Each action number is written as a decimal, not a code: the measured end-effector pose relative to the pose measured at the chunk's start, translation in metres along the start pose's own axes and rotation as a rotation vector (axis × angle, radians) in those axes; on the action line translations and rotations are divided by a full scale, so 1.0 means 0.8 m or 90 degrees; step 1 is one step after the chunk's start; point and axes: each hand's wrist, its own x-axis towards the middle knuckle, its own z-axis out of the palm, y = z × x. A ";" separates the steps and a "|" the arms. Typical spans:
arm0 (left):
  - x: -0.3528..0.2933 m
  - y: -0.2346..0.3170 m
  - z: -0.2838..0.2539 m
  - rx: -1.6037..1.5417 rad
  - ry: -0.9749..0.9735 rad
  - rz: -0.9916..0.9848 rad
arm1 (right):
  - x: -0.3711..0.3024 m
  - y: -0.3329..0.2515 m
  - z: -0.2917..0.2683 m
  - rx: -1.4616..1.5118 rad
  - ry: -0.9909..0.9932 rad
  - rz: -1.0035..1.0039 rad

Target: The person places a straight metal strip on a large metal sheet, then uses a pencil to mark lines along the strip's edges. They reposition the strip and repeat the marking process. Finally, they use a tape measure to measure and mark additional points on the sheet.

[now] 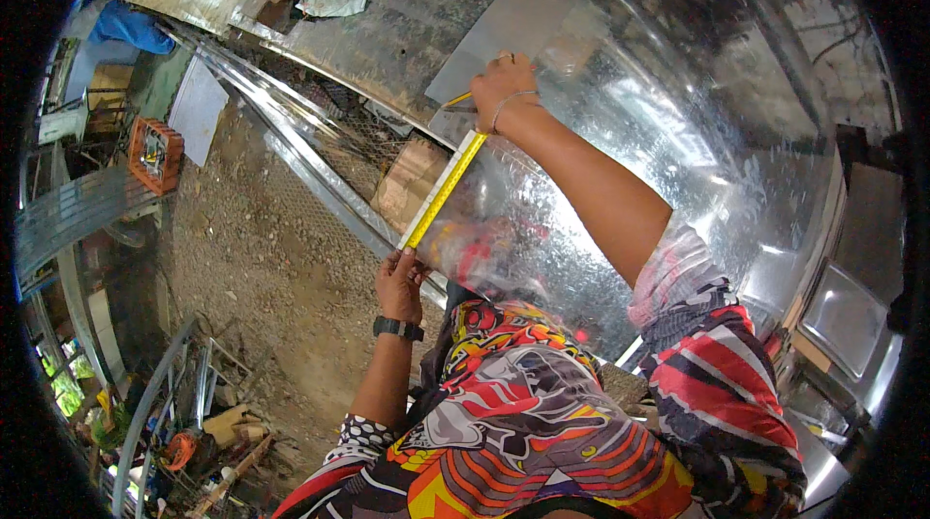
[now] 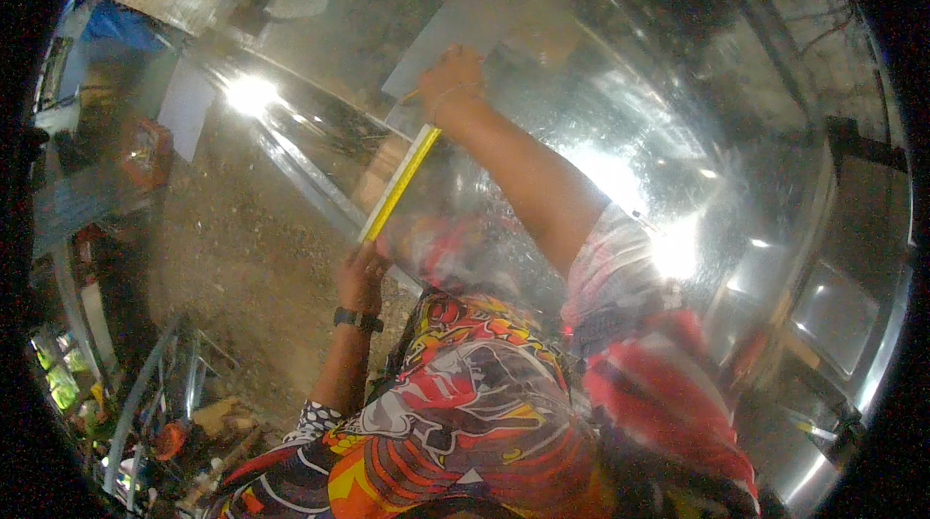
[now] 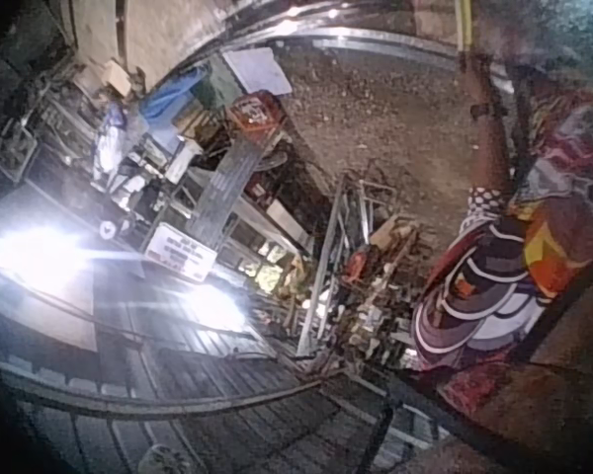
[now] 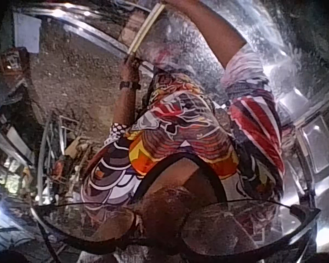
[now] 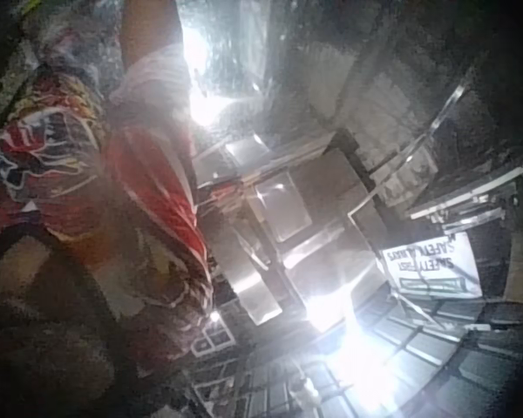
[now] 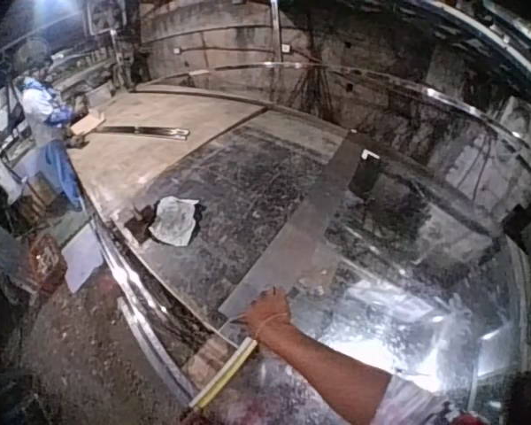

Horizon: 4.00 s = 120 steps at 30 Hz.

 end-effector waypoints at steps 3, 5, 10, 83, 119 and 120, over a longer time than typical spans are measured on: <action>-0.002 -0.006 0.002 0.034 0.022 0.043 | -0.014 0.006 0.002 0.039 0.051 -0.020; -0.009 -0.007 0.003 0.066 0.027 0.077 | -0.032 0.010 0.006 0.078 0.095 -0.031; -0.009 -0.017 0.009 0.099 0.069 0.149 | -0.047 0.022 0.045 0.068 0.227 -0.053; 0.013 -0.042 -0.033 0.276 0.121 0.254 | -0.109 0.012 0.101 0.141 0.189 -0.007; -0.056 -0.230 0.030 0.120 -0.080 -0.077 | -0.199 0.133 0.297 0.164 0.173 0.030; -0.049 -0.233 0.025 0.134 -0.069 -0.063 | -0.194 0.127 0.297 0.157 0.169 0.029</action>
